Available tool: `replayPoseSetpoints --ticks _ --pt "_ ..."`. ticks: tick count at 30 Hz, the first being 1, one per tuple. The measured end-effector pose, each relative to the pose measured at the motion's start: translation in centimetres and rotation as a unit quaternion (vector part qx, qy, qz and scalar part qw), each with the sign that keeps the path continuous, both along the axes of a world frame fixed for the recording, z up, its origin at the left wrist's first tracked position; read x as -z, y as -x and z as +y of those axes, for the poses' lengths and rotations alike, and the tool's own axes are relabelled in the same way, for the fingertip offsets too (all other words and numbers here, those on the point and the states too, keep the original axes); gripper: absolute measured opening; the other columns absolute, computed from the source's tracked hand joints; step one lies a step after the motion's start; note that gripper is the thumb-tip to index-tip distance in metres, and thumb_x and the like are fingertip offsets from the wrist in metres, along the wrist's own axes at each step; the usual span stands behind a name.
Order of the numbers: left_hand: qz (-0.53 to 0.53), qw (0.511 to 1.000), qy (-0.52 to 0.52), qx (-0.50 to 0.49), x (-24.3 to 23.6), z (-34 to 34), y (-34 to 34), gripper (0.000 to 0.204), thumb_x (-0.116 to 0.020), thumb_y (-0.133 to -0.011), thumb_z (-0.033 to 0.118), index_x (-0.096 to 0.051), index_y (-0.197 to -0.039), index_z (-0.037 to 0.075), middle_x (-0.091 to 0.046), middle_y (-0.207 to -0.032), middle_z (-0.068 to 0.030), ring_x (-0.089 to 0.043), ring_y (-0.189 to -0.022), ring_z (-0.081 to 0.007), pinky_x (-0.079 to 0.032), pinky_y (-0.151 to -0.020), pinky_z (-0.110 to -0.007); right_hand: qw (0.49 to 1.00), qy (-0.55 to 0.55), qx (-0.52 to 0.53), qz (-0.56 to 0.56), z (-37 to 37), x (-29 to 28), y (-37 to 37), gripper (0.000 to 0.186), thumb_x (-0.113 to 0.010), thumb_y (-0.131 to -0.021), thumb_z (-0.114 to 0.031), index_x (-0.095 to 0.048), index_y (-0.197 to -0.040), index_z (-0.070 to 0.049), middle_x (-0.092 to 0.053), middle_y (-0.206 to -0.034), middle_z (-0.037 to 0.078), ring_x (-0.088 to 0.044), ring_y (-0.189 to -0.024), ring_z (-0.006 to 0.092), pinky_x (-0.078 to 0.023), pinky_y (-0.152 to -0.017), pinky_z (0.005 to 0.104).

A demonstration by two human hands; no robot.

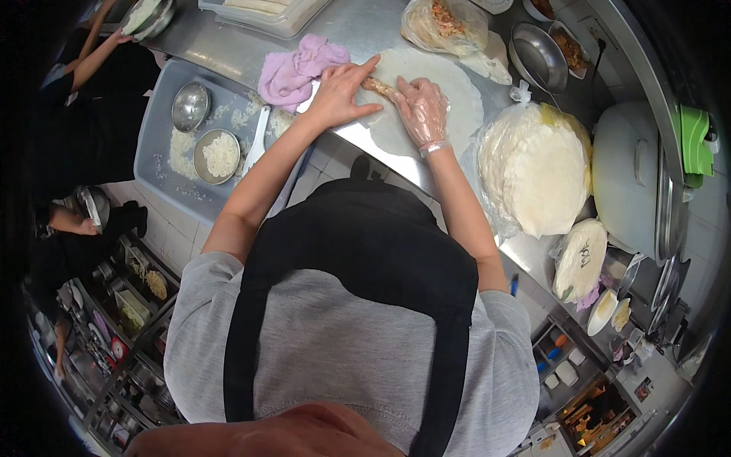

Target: Preparing and rolling spring rolls by placing meat filling on a wrapper and rolling it tightly.

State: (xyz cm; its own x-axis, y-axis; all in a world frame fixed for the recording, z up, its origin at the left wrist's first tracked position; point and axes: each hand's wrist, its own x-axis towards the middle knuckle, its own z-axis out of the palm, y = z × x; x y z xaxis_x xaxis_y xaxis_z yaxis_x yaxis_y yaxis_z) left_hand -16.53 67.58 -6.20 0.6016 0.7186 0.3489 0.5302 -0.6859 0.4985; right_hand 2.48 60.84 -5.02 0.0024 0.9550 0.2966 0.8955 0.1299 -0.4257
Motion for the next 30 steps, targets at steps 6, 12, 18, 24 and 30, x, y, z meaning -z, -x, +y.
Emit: replayPoseSetpoints --ticks 6,12,18,24,30 --pt "0.001 0.999 0.036 0.009 0.5 0.0 0.3 0.097 -0.075 -0.062 0.042 -0.028 -0.141 0.010 -0.057 -0.118 -0.0045 -0.046 -0.114 -0.0254 -0.028 -0.098 -0.044 0.999 -0.028 -0.011 -0.008 -1.6 1.2 -0.9 0.031 -0.063 -0.080 -0.024 -0.065 -0.108 -0.011 -0.057 -0.096 0.007 -0.053 -0.089 0.0259 -0.042 -0.077 0.0395" --pt "0.009 1.000 0.029 0.007 0.4 0.0 0.2 0.100 -0.076 -0.062 0.043 -0.026 -0.142 0.010 -0.058 -0.117 -0.0047 -0.046 -0.113 -0.0247 -0.027 -0.097 -0.044 1.000 0.006 -0.002 0.001 -2.1 1.6 -1.3 0.045 -0.070 -0.071 -0.027 -0.062 -0.112 -0.008 -0.054 -0.105 0.009 -0.049 -0.098 0.0282 -0.040 -0.083 0.0403" --pt "0.008 0.999 0.035 0.007 0.2 0.0 0.2 0.100 -0.076 -0.062 0.042 -0.026 -0.142 0.010 -0.058 -0.117 -0.0045 -0.046 -0.114 -0.0250 -0.027 -0.098 -0.044 1.000 0.003 0.006 0.024 -2.7 0.9 -2.1 0.051 -0.074 -0.066 -0.032 -0.063 -0.111 -0.009 -0.054 -0.108 0.011 -0.049 -0.100 0.0293 -0.041 -0.085 0.0396" --pt "0.014 0.999 0.031 0.005 0.2 0.0 0.3 0.101 -0.077 -0.061 0.042 -0.027 -0.142 0.009 -0.058 -0.117 -0.0048 -0.046 -0.114 -0.0248 -0.026 -0.099 -0.044 0.999 -0.013 0.025 -0.020 -1.9 -0.1 -0.9 0.036 -0.071 -0.069 -0.032 -0.068 -0.100 -0.013 -0.057 -0.097 0.006 -0.050 -0.096 0.0260 -0.039 -0.083 0.0390" --pt "0.009 0.999 0.031 0.006 0.3 0.1 0.1 0.102 -0.077 -0.060 0.042 -0.027 -0.142 0.010 -0.057 -0.120 -0.0045 -0.046 -0.114 -0.0244 -0.026 -0.099 -0.044 0.998 -0.042 -0.001 0.054 -1.8 1.4 -1.7 0.024 -0.067 -0.074 -0.025 -0.069 -0.096 -0.014 -0.058 -0.091 0.007 -0.053 -0.089 0.0263 -0.042 -0.078 0.0367"
